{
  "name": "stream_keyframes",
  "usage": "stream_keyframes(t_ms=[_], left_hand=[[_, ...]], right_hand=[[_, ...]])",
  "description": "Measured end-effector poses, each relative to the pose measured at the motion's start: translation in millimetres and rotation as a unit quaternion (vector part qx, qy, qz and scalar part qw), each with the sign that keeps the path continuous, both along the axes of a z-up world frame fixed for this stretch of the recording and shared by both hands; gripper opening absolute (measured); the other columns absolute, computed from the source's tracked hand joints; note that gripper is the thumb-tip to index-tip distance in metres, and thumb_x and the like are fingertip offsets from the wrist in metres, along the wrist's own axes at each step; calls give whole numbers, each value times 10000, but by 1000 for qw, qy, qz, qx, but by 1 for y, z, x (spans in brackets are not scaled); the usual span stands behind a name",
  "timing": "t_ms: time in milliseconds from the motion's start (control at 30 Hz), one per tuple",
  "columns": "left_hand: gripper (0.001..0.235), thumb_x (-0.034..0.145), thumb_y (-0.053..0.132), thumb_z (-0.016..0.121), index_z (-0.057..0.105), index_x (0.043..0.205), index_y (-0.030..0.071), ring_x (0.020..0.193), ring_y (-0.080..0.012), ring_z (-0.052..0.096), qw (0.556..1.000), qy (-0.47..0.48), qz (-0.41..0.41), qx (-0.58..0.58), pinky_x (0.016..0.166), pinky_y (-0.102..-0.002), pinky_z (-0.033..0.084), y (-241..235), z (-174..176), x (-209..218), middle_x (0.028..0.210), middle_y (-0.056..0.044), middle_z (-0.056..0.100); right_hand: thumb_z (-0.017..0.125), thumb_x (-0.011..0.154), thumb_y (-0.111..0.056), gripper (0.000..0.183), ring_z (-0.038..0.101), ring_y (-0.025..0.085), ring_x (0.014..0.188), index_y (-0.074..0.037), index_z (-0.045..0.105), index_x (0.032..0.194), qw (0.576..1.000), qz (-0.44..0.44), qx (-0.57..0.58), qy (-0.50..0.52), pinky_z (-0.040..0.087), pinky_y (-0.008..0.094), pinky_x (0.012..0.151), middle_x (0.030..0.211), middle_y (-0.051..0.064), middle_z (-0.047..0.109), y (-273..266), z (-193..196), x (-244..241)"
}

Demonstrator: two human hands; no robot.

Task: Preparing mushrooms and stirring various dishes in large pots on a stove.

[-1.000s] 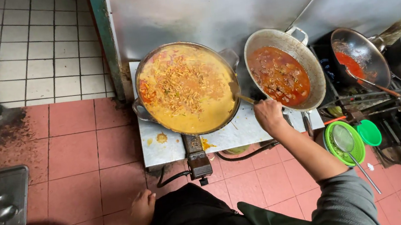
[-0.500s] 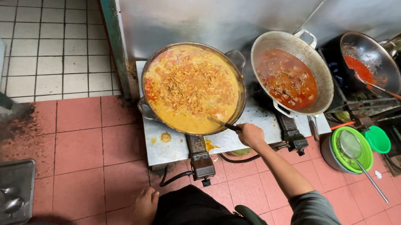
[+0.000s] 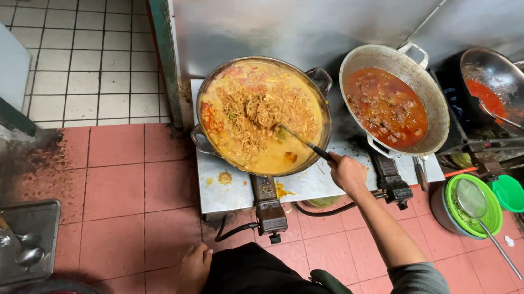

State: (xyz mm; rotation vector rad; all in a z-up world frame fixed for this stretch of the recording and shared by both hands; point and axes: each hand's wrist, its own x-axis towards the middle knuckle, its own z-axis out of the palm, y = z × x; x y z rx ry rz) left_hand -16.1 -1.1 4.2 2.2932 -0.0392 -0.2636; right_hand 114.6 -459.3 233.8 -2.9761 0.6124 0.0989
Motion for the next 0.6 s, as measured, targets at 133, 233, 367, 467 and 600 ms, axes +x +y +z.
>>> stream_keyframes(t_ms=[133, 233, 367, 467, 600], left_hand=[[268, 927, 326, 590, 653, 994, 75, 981, -425, 649, 1000, -17, 9, -4, 843, -522, 514, -1, 5, 0, 1030, -182, 692], [255, 926, 321, 601, 644, 967, 74, 969, -423, 651, 1000, -16, 2, -1, 838, -525, 512, -4, -1, -1, 1015, -176, 691], [251, 916, 317, 605, 643, 967, 75, 960, -435, 638, 1000, 3, 3, 12, 824, -543, 500, -5, 1, -2, 999, -193, 679], [264, 915, 320, 600, 642, 966, 65, 952, -432, 638, 1000, -4, 5, 2, 823, -538, 501, -6, -11, -2, 986, -201, 675], [305, 980, 333, 552, 617, 962, 35, 898, -386, 660, 992, 125, -16, 6, 816, -488, 534, -2, 24, 0, 945, -196, 661]], right_hand=[[647, 934, -274, 335, 708, 389, 782, -273, 742, 1255, 988, 84, -84, -99, 536, 521, 661, 992, 169, 720, -19, 2, 10], [627, 950, -180, 385, 669, 323, 781, -230, 723, 1320, 951, 166, -212, -154, 515, 463, 636, 870, 145, 649, -32, 16, 18], [568, 979, -124, 405, 639, 276, 886, -190, 670, 1365, 901, 177, -348, -187, 487, 416, 718, 953, 95, 636, -47, 32, 36], [548, 1005, -132, 392, 631, 275, 920, -149, 649, 1383, 894, 161, -384, -164, 483, 409, 738, 979, 94, 644, -70, 19, 54], [531, 998, -144, 393, 635, 288, 954, -99, 639, 1374, 918, 115, -369, -93, 496, 428, 746, 990, 117, 666, -100, -20, 76]])
